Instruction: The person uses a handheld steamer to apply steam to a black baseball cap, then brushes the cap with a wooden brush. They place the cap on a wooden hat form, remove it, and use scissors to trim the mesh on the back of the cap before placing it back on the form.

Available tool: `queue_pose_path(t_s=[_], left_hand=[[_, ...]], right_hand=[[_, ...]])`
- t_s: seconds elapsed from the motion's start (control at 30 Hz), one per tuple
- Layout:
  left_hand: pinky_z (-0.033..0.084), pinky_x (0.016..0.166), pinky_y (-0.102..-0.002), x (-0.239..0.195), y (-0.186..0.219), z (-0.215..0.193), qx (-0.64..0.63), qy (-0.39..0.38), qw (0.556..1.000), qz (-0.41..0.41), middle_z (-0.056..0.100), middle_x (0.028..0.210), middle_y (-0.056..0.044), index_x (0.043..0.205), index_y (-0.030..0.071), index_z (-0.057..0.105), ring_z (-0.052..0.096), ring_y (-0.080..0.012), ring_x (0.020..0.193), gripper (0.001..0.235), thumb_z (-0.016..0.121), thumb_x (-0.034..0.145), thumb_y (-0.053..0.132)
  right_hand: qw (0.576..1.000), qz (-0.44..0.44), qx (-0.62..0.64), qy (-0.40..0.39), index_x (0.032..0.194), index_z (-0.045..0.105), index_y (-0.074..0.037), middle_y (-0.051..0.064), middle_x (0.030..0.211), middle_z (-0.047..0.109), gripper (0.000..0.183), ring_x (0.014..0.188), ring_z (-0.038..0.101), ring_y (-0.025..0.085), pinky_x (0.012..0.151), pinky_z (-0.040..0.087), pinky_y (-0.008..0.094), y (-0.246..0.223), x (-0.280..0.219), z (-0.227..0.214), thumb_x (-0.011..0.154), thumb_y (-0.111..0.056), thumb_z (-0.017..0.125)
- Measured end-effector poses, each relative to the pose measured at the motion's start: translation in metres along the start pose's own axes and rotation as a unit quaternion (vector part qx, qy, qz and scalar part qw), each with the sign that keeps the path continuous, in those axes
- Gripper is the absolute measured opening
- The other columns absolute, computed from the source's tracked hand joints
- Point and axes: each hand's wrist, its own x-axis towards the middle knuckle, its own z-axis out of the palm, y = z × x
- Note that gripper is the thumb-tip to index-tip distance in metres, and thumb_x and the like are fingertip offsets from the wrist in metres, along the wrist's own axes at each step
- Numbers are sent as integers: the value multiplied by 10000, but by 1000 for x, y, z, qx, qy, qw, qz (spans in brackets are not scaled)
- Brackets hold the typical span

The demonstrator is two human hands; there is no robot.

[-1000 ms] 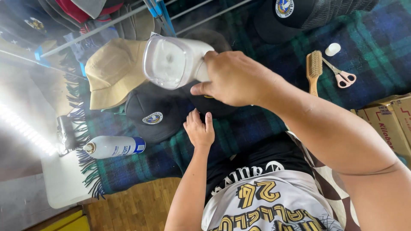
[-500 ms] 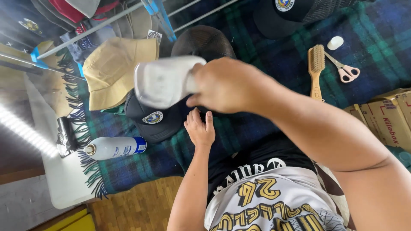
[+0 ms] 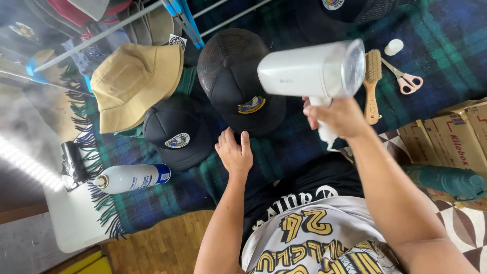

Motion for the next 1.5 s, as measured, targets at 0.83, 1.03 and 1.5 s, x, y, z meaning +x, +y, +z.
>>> queue_pose_path(t_s=[0.83, 1.03, 1.5], left_hand=[[438, 736, -396, 0, 6, -4, 11, -18, 1000, 10, 501, 841, -19, 1108, 113, 584, 573, -246, 780, 476, 391, 1056, 545], [436, 728, -385, 2, 9, -6, 21, -15, 1000, 9, 508, 840, -29, 1081, 103, 588, 577, -253, 766, 478, 375, 1052, 530], [419, 706, -388, 0, 2, 6, 10, -8, 1000, 4, 469, 785, 3, 1024, 146, 569, 546, -233, 717, 433, 378, 1055, 534]], right_hand=[[994, 57, 84, 49, 834, 676, -18, 98, 498, 605, 94, 400, 613, 178, 383, 507, 338, 49, -55, -19, 815, -100, 718], [941, 159, 269, 133, 994, 624, -17, 138, 688, 554, 224, 457, 590, 281, 434, 539, 424, 89, -36, -49, 807, -110, 704], [882, 299, 332, 151, 1047, 714, -41, 106, 826, 651, 318, 528, 594, 78, 448, 543, 195, 65, 82, -78, 823, -263, 672]])
